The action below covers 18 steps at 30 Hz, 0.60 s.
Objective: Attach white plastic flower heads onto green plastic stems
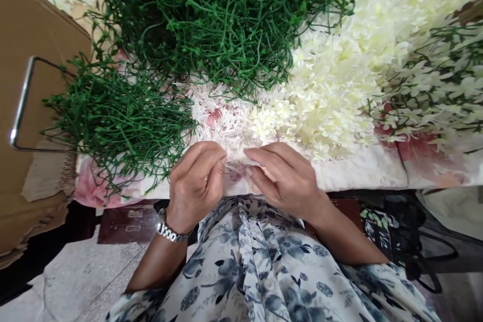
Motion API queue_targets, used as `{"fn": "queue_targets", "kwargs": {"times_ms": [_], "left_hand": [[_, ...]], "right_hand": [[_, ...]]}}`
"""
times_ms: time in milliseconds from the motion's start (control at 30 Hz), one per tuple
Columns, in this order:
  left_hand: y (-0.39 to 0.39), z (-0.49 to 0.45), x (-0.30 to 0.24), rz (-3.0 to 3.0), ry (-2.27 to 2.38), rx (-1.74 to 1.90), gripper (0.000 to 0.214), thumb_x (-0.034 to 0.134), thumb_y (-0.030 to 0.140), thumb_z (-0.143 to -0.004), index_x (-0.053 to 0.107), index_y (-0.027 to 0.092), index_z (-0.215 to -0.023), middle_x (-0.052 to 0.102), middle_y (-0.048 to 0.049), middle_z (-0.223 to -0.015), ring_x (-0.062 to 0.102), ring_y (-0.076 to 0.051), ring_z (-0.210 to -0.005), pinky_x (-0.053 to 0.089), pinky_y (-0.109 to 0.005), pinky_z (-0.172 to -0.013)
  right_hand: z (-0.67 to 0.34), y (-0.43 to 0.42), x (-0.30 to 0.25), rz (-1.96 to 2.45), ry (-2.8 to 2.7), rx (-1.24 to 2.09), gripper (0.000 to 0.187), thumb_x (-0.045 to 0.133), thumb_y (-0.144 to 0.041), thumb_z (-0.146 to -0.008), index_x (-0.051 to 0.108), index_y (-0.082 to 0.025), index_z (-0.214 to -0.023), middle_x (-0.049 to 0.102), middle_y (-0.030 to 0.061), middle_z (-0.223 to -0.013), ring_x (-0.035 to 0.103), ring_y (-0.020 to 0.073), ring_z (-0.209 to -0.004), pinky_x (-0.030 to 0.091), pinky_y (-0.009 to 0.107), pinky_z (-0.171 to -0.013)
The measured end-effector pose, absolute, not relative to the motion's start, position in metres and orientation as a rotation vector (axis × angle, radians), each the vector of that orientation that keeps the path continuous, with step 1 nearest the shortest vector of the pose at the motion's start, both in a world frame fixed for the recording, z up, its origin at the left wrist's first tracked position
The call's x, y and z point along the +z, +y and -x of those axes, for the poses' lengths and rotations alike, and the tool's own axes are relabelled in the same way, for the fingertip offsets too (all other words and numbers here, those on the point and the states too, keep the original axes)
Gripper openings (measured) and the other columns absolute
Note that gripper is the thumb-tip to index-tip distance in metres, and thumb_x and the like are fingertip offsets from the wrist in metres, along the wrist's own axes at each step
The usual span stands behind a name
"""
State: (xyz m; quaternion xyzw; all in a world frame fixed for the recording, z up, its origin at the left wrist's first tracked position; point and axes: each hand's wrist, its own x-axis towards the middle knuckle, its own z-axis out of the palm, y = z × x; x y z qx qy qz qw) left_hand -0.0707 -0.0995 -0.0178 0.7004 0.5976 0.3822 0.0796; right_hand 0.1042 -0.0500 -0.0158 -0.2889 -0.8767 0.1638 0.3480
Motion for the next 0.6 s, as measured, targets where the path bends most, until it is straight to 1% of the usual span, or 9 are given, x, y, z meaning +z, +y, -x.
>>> {"fn": "queue_targets", "kwargs": {"times_ms": [100,200,300,367,467,533,600], "left_hand": [[-0.099,0.064,-0.013,-2.073,1.747,1.088,0.015,0.056,0.004,-0.077,0.058,0.015,-0.086,0.062,-0.0017,-0.080,0.059,-0.010,-0.077,0.047,-0.021,-0.073],[-0.099,0.057,-0.015,-1.903,1.739,1.088,0.015,0.059,0.010,-0.077,0.057,0.017,-0.089,0.062,0.0007,-0.078,0.060,-0.009,-0.070,0.048,-0.020,-0.067],[-0.099,0.052,-0.018,-1.622,1.632,1.128,0.022,0.062,0.015,-0.076,0.055,0.019,-0.096,0.063,0.0011,-0.079,0.062,-0.009,-0.067,0.051,-0.020,-0.063],[-0.098,0.049,-0.019,-1.515,1.547,1.128,0.023,0.064,0.016,-0.075,0.055,0.019,-0.096,0.063,0.0013,-0.078,0.063,-0.009,-0.066,0.052,-0.020,-0.062],[-0.095,0.043,-0.019,-1.495,1.504,1.124,0.021,0.066,0.016,-0.073,0.056,0.019,-0.091,0.063,0.0026,-0.074,0.063,-0.008,-0.063,0.052,-0.017,-0.058],[-0.093,0.037,-0.019,-1.501,1.496,1.115,0.020,0.066,0.015,-0.073,0.056,0.019,-0.090,0.063,0.0033,-0.072,0.062,-0.007,-0.061,0.051,-0.015,-0.055],[-0.092,0.030,-0.020,-1.520,1.488,1.095,0.018,0.064,0.016,-0.075,0.056,0.019,-0.091,0.064,0.0034,-0.073,0.062,-0.006,-0.059,0.051,-0.014,-0.054]], "right_hand": [[-0.099,-0.050,-0.021,0.734,-2.232,0.551,0.025,0.053,-0.021,-0.084,0.056,-0.008,-0.105,0.062,0.0071,-0.080,0.055,0.0135,-0.073,0.050,0.027,-0.066],[-0.101,-0.049,-0.026,0.728,-2.208,0.614,0.015,0.050,-0.020,-0.086,0.059,-0.011,-0.095,0.061,0.0053,-0.074,0.055,0.0125,-0.070,0.048,0.026,-0.064],[-0.109,-0.050,-0.027,0.749,-2.177,0.696,0.011,0.049,-0.017,-0.086,0.059,-0.013,-0.087,0.060,0.0038,-0.071,0.055,0.0115,-0.068,0.047,0.025,-0.061],[-0.116,-0.051,-0.026,0.769,-2.153,0.772,0.011,0.048,-0.017,-0.086,0.059,-0.014,-0.088,0.059,0.0035,-0.071,0.054,0.0110,-0.067,0.047,0.025,-0.061],[-0.124,-0.053,-0.025,0.763,-2.119,0.862,0.015,0.050,-0.018,-0.085,0.058,-0.011,-0.095,0.061,0.0052,-0.075,0.055,0.0108,-0.068,0.048,0.025,-0.062],[-0.127,-0.055,-0.026,0.731,-2.093,0.828,0.015,0.051,-0.015,-0.084,0.058,-0.009,-0.095,0.061,0.0059,-0.074,0.056,0.0105,-0.068,0.048,0.024,-0.061],[-0.131,-0.057,-0.028,0.724,-2.067,0.748,0.011,0.051,-0.013,-0.084,0.059,-0.009,-0.092,0.061,0.0052,-0.071,0.055,0.0101,-0.066,0.047,0.023,-0.060]]}}
